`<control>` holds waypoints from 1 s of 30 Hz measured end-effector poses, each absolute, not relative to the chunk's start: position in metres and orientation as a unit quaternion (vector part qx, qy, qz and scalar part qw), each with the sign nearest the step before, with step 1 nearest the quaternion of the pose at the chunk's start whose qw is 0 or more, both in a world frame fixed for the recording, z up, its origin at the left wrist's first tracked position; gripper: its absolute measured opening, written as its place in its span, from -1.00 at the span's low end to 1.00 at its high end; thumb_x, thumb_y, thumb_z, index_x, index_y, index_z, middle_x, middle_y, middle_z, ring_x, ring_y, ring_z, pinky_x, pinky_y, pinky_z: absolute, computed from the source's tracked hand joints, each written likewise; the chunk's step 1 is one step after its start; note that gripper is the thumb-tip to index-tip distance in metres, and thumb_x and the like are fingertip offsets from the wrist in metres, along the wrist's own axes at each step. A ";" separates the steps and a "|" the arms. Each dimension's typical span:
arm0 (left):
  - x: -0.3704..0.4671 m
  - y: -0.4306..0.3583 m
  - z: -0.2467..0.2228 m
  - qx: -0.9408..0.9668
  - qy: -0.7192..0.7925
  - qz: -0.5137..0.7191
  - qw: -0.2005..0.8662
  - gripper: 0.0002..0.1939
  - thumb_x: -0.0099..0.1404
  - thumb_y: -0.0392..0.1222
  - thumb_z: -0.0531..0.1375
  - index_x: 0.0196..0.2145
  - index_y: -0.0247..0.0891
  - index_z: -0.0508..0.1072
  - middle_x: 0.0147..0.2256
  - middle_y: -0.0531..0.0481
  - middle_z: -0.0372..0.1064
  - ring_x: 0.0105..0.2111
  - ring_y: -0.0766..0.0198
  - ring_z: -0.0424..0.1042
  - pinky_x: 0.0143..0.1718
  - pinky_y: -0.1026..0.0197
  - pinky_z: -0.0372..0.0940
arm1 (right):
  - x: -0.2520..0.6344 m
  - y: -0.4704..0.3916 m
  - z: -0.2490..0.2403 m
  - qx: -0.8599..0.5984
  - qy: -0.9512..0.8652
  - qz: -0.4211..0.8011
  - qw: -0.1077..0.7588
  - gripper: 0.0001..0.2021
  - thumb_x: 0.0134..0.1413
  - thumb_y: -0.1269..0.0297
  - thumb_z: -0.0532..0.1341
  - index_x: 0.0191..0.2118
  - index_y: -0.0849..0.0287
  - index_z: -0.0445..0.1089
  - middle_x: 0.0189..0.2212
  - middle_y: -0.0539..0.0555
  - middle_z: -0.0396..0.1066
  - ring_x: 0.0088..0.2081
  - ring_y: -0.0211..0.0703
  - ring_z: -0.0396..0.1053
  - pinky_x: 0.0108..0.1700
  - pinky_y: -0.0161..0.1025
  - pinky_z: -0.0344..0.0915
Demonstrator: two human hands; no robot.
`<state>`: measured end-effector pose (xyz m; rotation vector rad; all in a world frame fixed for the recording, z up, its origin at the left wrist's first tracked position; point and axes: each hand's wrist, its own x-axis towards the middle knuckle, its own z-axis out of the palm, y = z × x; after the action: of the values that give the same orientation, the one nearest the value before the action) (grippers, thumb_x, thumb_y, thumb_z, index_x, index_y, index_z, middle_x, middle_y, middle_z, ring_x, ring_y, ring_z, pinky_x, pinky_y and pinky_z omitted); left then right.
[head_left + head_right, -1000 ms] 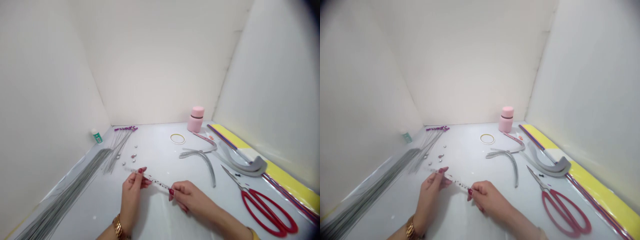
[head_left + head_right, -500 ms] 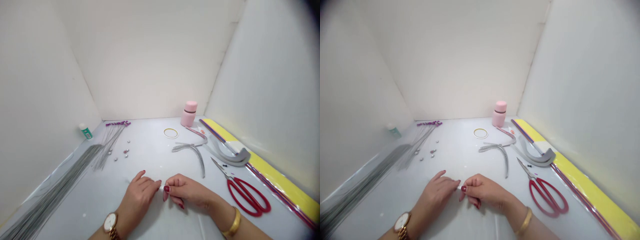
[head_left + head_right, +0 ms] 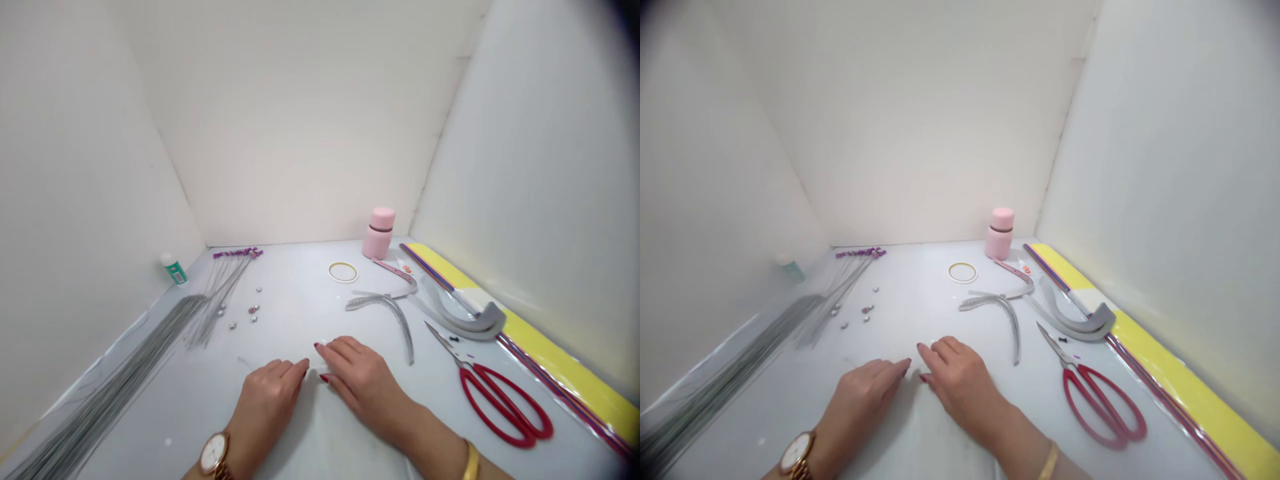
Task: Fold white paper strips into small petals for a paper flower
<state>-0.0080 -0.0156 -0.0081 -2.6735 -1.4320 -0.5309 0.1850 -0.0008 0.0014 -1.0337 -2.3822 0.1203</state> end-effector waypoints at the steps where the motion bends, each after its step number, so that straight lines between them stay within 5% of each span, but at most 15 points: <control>1: -0.009 -0.015 -0.008 -0.867 -0.466 -0.174 0.032 -0.75 0.18 -0.42 0.06 -0.20 -0.25 0.37 -0.49 -0.01 0.43 -0.51 0.22 0.41 -0.49 0.23 0.30 | 0.183 0.000 -0.001 -0.380 -0.889 0.018 0.255 -0.79 0.14 0.37 0.04 -0.11 0.18 0.28 -0.33 0.13 0.36 -0.23 -0.07 0.26 -0.23 -0.18 0.23; 9: -0.010 -0.016 -0.011 -0.868 -0.456 -0.193 0.046 -0.75 0.20 -0.42 0.04 -0.19 -0.25 0.36 -0.53 0.01 0.42 -0.55 0.21 0.40 -0.53 0.21 0.29 | 0.178 0.001 -0.011 -0.453 -0.869 -0.022 0.198 -0.78 0.02 0.62 0.03 -0.34 0.20 0.33 -0.46 0.08 0.28 -0.38 -0.08 0.20 -0.35 -0.17 0.15; 15: -0.006 -0.018 -0.010 -0.856 -0.454 -0.247 0.023 -0.82 0.24 -0.37 0.02 -0.27 -0.24 0.38 -0.47 -0.02 0.45 -0.51 0.24 0.41 -0.46 0.22 0.31 | 0.181 0.001 -0.010 -0.494 -0.822 0.081 0.271 -0.79 0.11 0.50 0.01 -0.31 0.19 0.37 -0.48 0.06 0.34 -0.41 -0.16 0.27 -0.36 -0.27 0.19; 21: -0.003 -0.018 -0.003 -0.849 -0.451 -0.276 0.001 -0.82 0.24 -0.35 0.02 -0.28 -0.23 0.40 -0.34 -0.07 0.40 -0.37 0.19 0.36 -0.38 0.18 0.28 | 0.176 -0.001 -0.001 -0.520 -0.576 0.504 0.379 -0.80 0.02 0.23 0.13 -0.48 0.23 0.38 -0.64 -0.04 0.29 -0.59 -0.29 0.22 -0.54 -0.36 0.12; 25: -0.001 -0.021 -0.002 -0.825 -0.477 -0.300 -0.047 -0.81 0.23 -0.33 0.03 -0.30 -0.22 0.43 -0.41 -0.05 0.40 -0.41 0.19 0.33 -0.39 0.16 0.24 | 0.171 -0.003 -0.002 -0.472 -0.480 0.633 0.383 -0.77 -0.02 0.17 0.17 -0.48 0.27 0.31 -0.63 -0.01 0.34 -0.62 -0.36 0.22 -0.55 -0.40 0.12; 30: 0.007 -0.025 0.000 -0.711 -0.548 -0.359 -0.256 -0.84 0.21 -0.28 0.08 -0.33 -0.24 0.46 -0.41 -0.04 0.46 -0.42 0.23 0.39 -0.37 0.24 0.25 | 0.167 -0.008 -0.002 -0.425 -0.352 0.719 0.423 -0.78 -0.08 0.21 0.26 -0.49 0.27 0.28 -0.59 0.04 0.42 -0.59 -0.40 0.27 -0.54 -0.46 0.10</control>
<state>0.0068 -0.0252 0.0000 -2.6902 -2.0749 -1.3570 0.1673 -0.0075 -0.0020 -1.0645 -0.8802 1.8003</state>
